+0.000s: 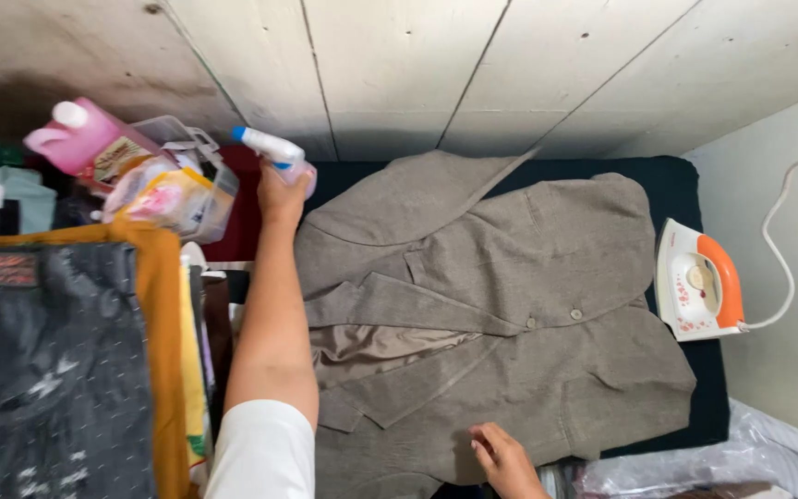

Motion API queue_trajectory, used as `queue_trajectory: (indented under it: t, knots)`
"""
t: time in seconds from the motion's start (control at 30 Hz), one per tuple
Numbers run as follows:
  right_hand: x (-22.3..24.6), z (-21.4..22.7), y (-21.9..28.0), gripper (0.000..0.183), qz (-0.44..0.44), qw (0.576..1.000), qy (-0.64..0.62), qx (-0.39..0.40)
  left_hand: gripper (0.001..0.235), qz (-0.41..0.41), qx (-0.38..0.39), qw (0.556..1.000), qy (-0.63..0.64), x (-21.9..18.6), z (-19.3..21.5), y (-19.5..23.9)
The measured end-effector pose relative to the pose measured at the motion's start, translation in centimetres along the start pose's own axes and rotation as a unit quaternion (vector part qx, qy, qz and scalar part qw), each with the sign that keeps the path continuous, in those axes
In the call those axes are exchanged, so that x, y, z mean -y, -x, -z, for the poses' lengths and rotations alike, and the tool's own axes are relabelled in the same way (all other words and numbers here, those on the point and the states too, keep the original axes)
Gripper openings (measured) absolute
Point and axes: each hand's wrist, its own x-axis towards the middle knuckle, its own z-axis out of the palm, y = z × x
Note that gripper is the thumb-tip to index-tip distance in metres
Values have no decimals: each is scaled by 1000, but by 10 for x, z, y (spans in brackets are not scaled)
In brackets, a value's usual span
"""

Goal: The recorder is ironing and folding a brown suit jacket on a table.

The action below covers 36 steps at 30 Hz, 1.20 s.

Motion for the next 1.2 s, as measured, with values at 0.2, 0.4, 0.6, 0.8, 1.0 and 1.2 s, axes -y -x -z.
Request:
queue_trajectory:
  t: [0.2, 0.4, 0.6, 0.8, 1.0, 1.2]
  knots:
    - [21, 42, -21, 18, 76, 995, 44, -55, 95, -66, -16, 996, 64, -2, -6, 17]
    - [13, 147, -113, 13, 125, 975, 119, -137, 66, 147, 93, 960, -220, -41, 30, 76]
    - [23, 261, -259, 29, 95, 917, 332, -199, 87, 111, 175, 951, -229, -32, 38, 106]
    - [-19, 309, -399, 49, 212, 837, 461, -204, 75, 64, 102, 973, -195, -27, 50, 107]
    - [11, 335, -425, 56, -4, 782, 623, 11, 69, 52, 72, 980, -180, -35, 52, 116]
    - [-39, 394, -445, 51, -61, 774, 630, 15, 64, 33, 48, 986, -154, -58, 46, 109]
